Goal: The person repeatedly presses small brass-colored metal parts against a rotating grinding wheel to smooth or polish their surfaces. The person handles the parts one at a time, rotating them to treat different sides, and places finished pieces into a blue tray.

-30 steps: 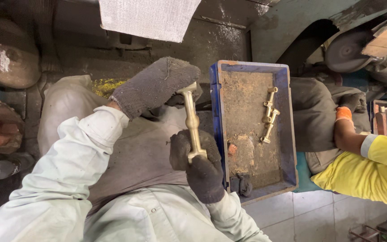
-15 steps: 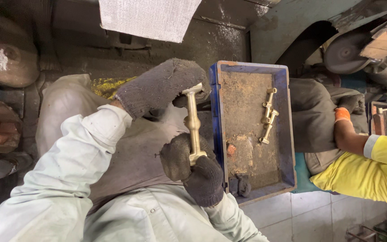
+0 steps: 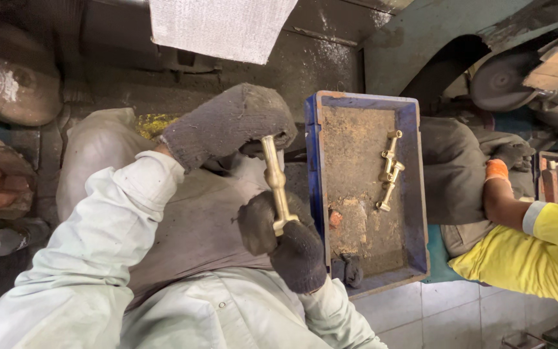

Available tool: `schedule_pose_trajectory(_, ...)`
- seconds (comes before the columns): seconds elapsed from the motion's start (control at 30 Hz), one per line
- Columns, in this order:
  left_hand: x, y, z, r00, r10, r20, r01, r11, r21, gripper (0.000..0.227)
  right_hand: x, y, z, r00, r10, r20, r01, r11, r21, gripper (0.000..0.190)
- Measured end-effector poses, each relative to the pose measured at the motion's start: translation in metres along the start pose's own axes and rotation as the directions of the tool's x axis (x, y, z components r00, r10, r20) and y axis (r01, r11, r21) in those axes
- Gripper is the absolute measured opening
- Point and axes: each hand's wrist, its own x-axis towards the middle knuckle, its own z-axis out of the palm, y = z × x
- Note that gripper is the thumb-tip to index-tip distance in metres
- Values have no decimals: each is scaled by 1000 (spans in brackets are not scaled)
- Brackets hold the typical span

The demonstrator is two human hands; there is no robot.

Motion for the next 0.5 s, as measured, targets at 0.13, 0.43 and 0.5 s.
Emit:
schedule_pose_trajectory(0.13,-20,2,-14,954,297,-29,-284,933,221,21,6,18,-25,973,-220,-64,168,875,-455,37)
schedule_pose_trajectory(0.43,-68,-26,-41,933,-120,-340,156,984,82,29,82,44,-77,903,-281,326,419,399,-816,44)
schedule_pose_trajectory(0.5,-72,-40,-51,767,-555,-320,468,827,-311,36,114,57,-96,973,-163,166,227,510,-830,46)
